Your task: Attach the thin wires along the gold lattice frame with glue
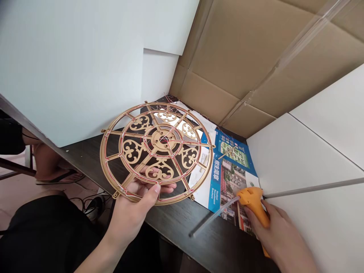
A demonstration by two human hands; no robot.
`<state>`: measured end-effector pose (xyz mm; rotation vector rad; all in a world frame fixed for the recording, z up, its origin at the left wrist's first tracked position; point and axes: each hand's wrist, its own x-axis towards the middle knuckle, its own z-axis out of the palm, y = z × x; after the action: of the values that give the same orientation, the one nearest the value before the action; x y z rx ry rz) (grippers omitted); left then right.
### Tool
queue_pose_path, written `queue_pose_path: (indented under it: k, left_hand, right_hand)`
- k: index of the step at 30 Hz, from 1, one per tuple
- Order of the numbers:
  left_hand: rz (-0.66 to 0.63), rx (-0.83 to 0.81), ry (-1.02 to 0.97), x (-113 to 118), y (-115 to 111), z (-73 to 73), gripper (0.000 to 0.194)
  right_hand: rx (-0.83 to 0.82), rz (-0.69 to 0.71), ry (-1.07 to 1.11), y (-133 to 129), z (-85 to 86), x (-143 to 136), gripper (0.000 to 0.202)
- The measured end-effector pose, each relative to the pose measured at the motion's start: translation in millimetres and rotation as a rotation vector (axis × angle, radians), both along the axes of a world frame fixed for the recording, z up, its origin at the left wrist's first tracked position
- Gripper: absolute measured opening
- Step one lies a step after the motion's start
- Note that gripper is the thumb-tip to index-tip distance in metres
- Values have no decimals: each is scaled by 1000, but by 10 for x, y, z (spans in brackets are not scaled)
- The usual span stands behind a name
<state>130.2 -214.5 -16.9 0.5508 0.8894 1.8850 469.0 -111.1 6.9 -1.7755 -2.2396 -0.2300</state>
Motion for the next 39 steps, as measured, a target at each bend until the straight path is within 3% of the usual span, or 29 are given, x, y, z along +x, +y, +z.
queue_pose_path:
  k: [1, 3, 5, 8, 11, 19, 29, 39]
  left_hand:
    - [5, -1, 0, -8, 4, 13, 19]
    - [-3, -10, 14, -22, 8, 33, 20]
    - [-11, -16, 18, -27, 6, 37, 20]
    - [9, -8, 3, -22, -3, 31, 19]
    - [-9, -19, 34, -28, -6, 57, 17]
    - [-60, -22, 104, -88, -23, 91, 17]
    - [8, -3, 130, -70, 6, 134, 16]
    - [-77, -65, 187, -88, -35, 9, 16]
  right_hand:
    - [-36, -64, -57, -34, 19, -77, 46]
    - [81, -98, -154, -152, 110, -375, 59]
    - [232, 120, -127, -307, 241, -813, 46]
    - [288, 610, 24, -497, 406, -1475, 27]
    - [333, 805, -19, -555, 448, -1847, 31]
    - [353, 868, -56, -501, 346, -1863, 33]
    - [344, 886, -37, -486, 367, -1938, 31]
    - [355, 907, -30, -450, 365, -1960, 28]
